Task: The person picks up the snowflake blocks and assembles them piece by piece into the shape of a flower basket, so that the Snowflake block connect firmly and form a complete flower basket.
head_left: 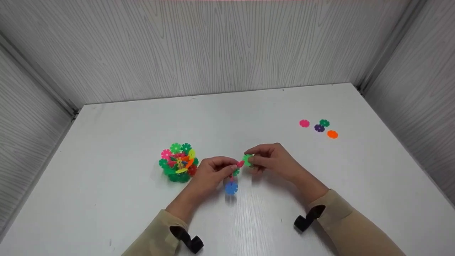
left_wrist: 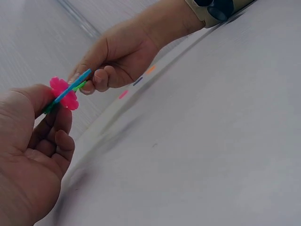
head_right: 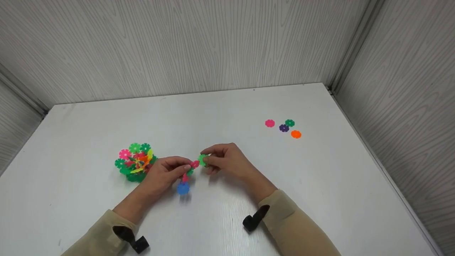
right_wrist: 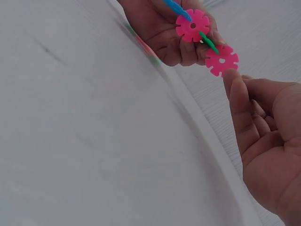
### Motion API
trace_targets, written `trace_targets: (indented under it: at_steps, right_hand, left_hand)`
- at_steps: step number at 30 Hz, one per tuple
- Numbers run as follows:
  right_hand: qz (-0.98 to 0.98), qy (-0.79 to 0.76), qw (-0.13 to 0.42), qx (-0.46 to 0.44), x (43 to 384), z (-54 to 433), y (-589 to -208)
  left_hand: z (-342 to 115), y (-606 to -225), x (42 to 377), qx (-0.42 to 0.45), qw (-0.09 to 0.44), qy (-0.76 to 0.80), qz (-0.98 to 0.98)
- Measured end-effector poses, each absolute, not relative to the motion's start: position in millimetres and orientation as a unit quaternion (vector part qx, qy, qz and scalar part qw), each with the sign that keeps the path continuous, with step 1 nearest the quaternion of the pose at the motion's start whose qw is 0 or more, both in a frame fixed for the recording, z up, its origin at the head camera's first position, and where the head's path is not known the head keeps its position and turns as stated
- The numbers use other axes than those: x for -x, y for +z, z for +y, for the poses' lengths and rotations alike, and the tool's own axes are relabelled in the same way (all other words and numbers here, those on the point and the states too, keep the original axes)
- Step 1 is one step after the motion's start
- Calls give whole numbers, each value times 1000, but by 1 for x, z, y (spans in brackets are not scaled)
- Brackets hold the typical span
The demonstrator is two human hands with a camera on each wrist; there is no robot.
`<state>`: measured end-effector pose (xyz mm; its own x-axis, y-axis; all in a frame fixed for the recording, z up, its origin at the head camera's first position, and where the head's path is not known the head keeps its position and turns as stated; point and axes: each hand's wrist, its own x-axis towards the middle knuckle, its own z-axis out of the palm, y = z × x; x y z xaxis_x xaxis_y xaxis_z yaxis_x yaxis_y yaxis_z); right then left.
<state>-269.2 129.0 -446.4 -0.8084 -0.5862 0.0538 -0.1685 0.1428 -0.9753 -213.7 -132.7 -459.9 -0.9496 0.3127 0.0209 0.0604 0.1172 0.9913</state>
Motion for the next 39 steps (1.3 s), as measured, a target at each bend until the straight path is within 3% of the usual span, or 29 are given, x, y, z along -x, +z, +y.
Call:
trace_targets:
  at_steps: [28, 39]
  right_hand:
    - [724, -617, 175, 256, 264, 123, -439]
    - [729, -611, 177, 252, 267, 128, -443]
  left_hand:
    - [-136, -462, 216, -201, 47, 653, 728]
    - [-134, -461, 214, -154, 60, 665, 728]
